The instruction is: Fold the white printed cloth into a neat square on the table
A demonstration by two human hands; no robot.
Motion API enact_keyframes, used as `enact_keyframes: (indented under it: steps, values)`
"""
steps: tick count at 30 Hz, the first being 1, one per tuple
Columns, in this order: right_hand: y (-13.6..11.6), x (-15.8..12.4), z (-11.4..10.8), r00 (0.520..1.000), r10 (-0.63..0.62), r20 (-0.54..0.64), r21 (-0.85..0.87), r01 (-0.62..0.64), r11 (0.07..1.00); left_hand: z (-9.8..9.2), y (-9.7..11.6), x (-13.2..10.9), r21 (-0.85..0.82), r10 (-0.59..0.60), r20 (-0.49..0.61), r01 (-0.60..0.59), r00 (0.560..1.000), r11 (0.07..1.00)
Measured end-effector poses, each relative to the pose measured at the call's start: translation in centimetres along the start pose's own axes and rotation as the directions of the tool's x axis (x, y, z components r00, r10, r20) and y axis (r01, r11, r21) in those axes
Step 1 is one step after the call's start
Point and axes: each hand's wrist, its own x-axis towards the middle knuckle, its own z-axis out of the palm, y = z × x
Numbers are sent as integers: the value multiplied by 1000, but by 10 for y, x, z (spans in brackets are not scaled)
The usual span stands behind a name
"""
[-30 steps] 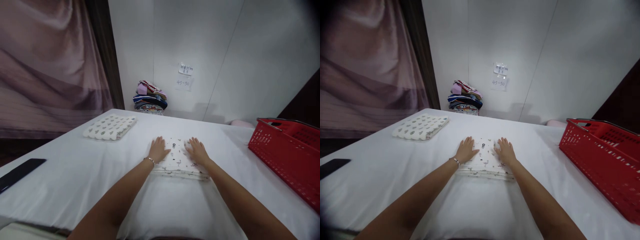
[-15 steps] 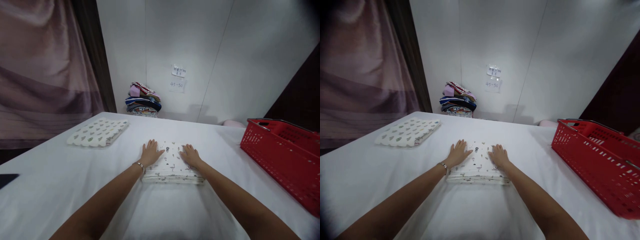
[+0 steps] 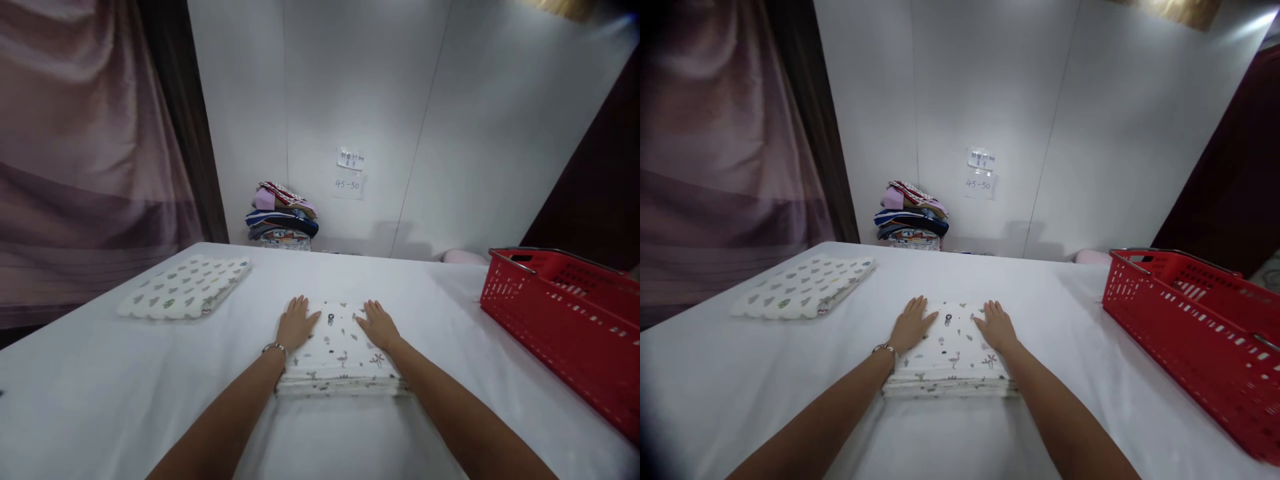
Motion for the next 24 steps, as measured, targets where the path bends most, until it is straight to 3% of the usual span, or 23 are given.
enact_keyframes:
  steps: [3,5,8,10,13,16,20,24]
  values:
    - [9,-2,-10,998,47,-34,163,-40,986,-7,-1,-2,-116,-137,-107,124,985,985]
    - [19,-9,-14,986,151,-64,302,-126,945,-15,-4,-4,-188,-266,-99,245,959,951]
    - [31,-26,-17,955,294,-32,529,-233,816,-27,-7,-2,-262,-416,100,427,904,865]
    - [33,-38,-18,943,334,2,598,-269,755,-33,-7,0,-285,-455,219,503,863,816]
    - [29,-52,-22,927,371,52,631,-319,707,-35,-6,5,-294,-443,286,518,849,803]
    - [22,-56,-29,922,370,111,680,-342,649,-32,-1,13,-306,-439,250,501,863,810]
    - [24,-41,-38,918,397,-25,720,-258,644,-29,12,35,-377,-415,118,428,902,822]
    - [38,-21,-41,869,488,-80,650,-326,687,-22,22,54,-401,-415,167,446,894,800]
